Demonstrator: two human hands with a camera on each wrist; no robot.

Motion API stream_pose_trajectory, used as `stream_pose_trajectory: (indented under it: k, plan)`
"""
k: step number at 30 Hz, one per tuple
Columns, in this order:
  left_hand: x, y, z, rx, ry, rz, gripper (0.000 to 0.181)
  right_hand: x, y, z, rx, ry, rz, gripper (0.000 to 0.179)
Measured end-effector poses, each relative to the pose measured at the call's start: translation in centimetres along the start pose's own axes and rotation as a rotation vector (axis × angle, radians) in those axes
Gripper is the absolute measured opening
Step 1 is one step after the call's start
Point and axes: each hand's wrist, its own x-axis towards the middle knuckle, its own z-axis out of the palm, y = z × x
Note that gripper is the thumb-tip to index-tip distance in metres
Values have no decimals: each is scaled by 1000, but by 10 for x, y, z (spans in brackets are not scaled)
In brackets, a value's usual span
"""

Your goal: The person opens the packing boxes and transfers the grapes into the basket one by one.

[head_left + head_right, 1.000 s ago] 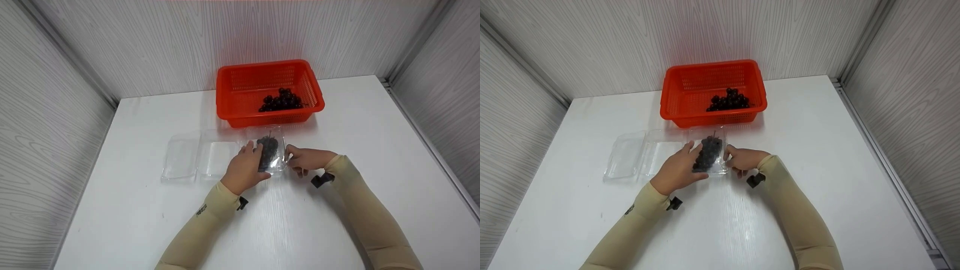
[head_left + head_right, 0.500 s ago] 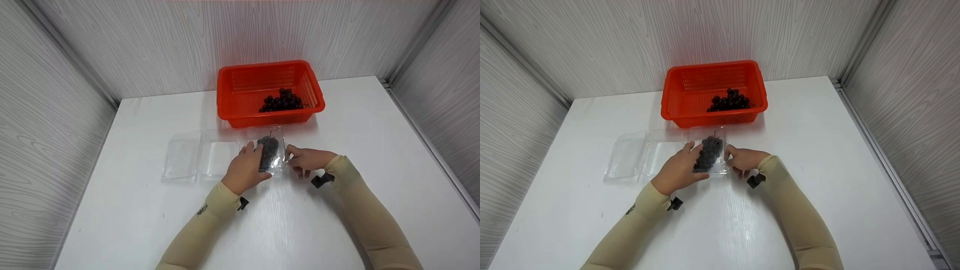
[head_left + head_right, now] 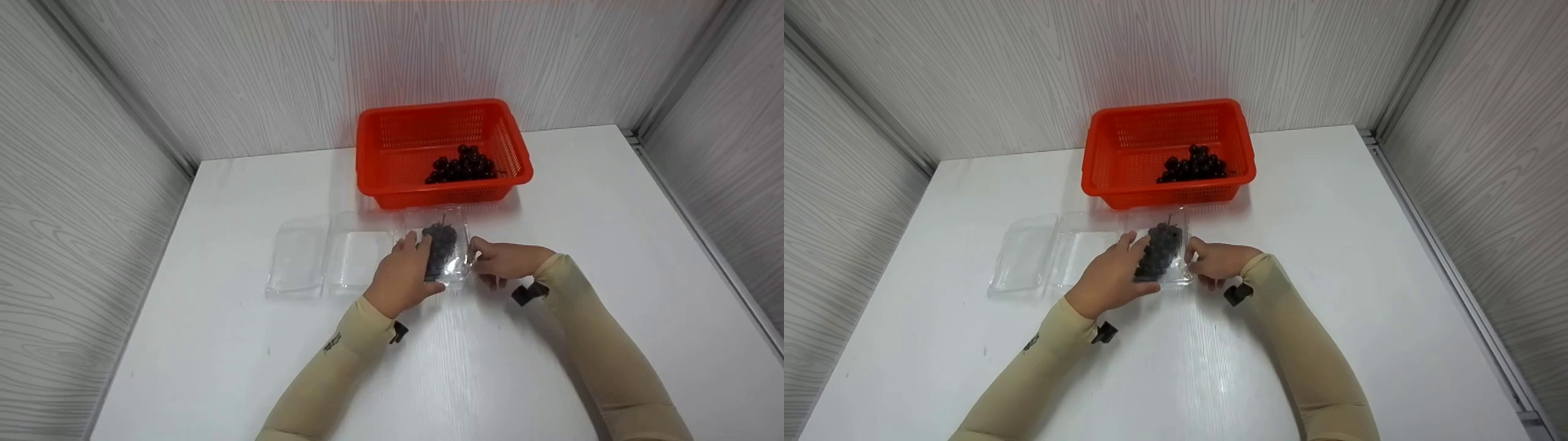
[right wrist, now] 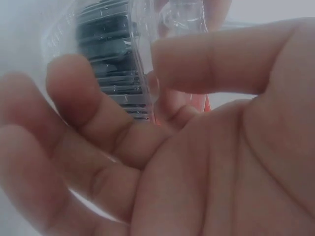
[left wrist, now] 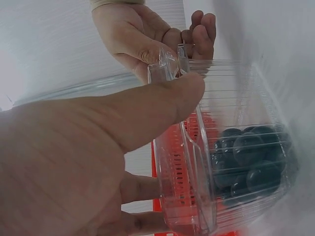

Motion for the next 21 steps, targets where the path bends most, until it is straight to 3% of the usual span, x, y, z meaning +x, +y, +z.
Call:
stream_pose_trajectory:
  k: [13,21]
  plan:
    - [1,3,4,28,3,-6,97,-2,1,-1,-33,5,51,21]
    - [-1,6,2,33,-4,0,94,-3,1,-2,-8,5,19,17]
